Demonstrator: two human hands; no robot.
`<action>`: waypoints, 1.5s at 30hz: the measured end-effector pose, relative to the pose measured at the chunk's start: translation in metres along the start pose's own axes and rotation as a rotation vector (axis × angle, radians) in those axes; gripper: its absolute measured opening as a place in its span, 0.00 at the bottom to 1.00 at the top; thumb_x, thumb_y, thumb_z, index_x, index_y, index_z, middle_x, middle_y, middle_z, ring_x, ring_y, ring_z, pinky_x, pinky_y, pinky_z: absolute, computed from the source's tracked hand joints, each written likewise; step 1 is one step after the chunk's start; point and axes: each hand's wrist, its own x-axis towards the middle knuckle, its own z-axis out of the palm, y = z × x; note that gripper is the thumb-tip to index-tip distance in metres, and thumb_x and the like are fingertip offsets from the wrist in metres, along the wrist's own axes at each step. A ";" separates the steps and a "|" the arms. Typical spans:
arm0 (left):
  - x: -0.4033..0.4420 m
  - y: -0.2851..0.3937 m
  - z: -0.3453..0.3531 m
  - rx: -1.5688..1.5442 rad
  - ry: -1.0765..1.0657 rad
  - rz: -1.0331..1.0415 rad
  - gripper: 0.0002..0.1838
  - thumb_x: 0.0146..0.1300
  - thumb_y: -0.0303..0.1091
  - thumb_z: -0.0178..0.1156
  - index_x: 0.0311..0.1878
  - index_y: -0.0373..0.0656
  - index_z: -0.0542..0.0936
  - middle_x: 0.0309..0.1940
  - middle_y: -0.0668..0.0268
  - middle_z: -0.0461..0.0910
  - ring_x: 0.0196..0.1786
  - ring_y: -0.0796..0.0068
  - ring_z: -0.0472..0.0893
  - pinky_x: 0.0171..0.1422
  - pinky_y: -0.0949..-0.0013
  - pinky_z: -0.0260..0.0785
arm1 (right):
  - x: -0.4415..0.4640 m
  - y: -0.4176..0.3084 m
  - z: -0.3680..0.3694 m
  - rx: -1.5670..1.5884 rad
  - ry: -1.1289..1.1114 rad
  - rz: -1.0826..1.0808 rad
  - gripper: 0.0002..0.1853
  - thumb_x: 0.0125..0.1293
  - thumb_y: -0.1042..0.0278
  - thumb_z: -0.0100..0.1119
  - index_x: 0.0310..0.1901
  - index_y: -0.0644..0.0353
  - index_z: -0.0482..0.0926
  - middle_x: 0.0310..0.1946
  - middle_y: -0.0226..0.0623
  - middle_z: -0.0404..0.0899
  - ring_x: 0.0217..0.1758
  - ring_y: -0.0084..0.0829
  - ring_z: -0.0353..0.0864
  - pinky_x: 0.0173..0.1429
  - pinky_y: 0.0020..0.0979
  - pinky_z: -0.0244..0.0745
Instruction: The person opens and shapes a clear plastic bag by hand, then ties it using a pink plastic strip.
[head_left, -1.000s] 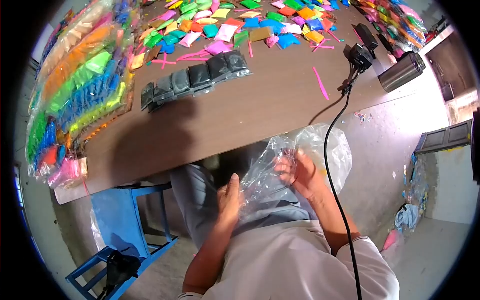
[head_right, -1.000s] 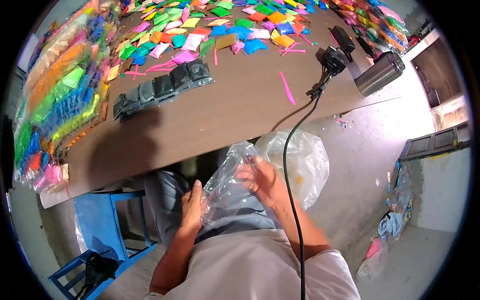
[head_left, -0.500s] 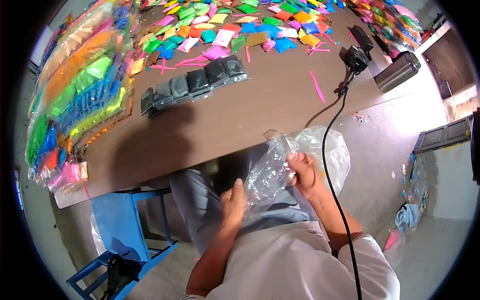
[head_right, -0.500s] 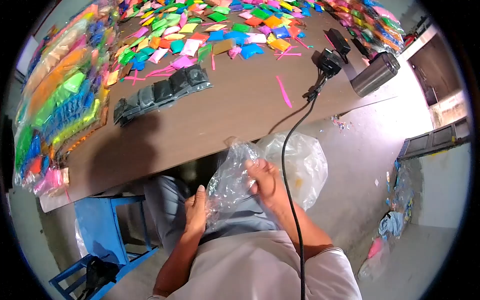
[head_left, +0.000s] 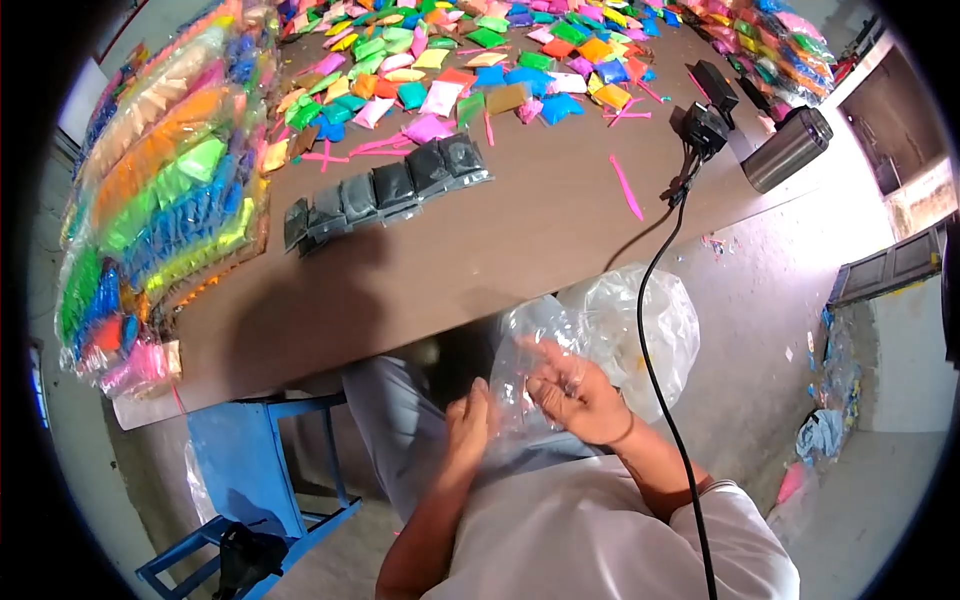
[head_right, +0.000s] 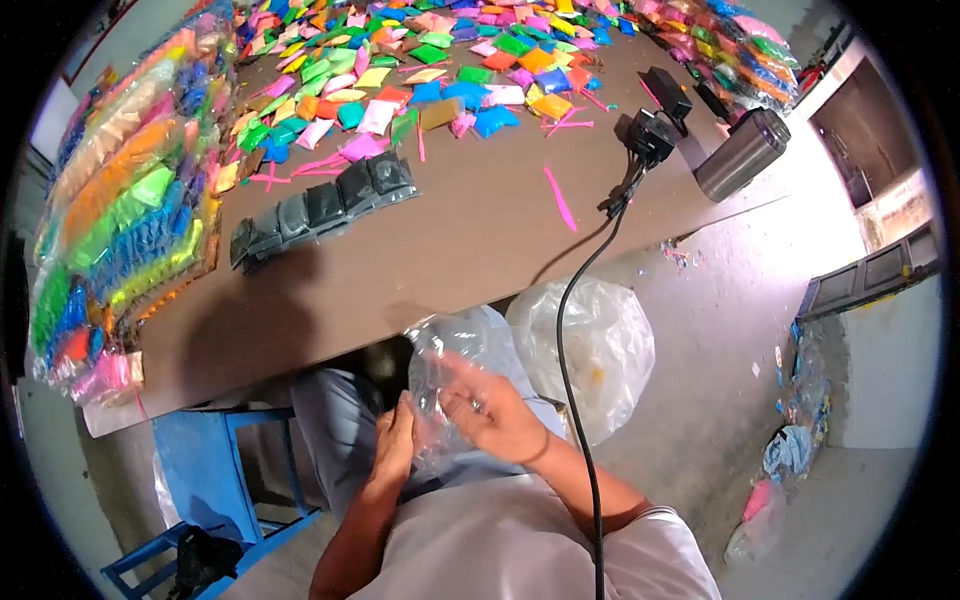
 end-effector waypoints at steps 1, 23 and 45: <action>-0.004 0.003 -0.005 -0.004 -0.014 0.015 0.27 0.73 0.53 0.46 0.19 0.46 0.71 0.14 0.76 0.67 0.18 0.84 0.64 0.22 0.76 0.54 | 0.000 -0.006 -0.002 -0.214 -0.069 -0.096 0.25 0.65 0.76 0.53 0.65 0.58 0.67 0.29 0.35 0.79 0.29 0.30 0.77 0.34 0.28 0.72; -0.033 0.073 -0.076 0.526 0.094 0.662 0.16 0.59 0.36 0.60 0.48 0.39 0.76 0.53 0.52 0.75 0.58 0.57 0.74 0.64 0.60 0.63 | 0.024 -0.033 0.059 -1.460 -0.551 -0.304 0.16 0.55 0.70 0.55 0.45 0.65 0.79 0.58 0.52 0.74 0.58 0.46 0.76 0.58 0.45 0.73; -0.031 0.062 -0.088 0.246 0.288 0.450 0.12 0.71 0.31 0.50 0.51 0.37 0.79 0.45 0.64 0.80 0.44 0.77 0.78 0.53 0.73 0.69 | 0.007 -0.011 0.046 -1.184 -0.692 -0.039 0.27 0.64 0.57 0.55 0.55 0.73 0.69 0.40 0.58 0.77 0.44 0.54 0.79 0.45 0.47 0.75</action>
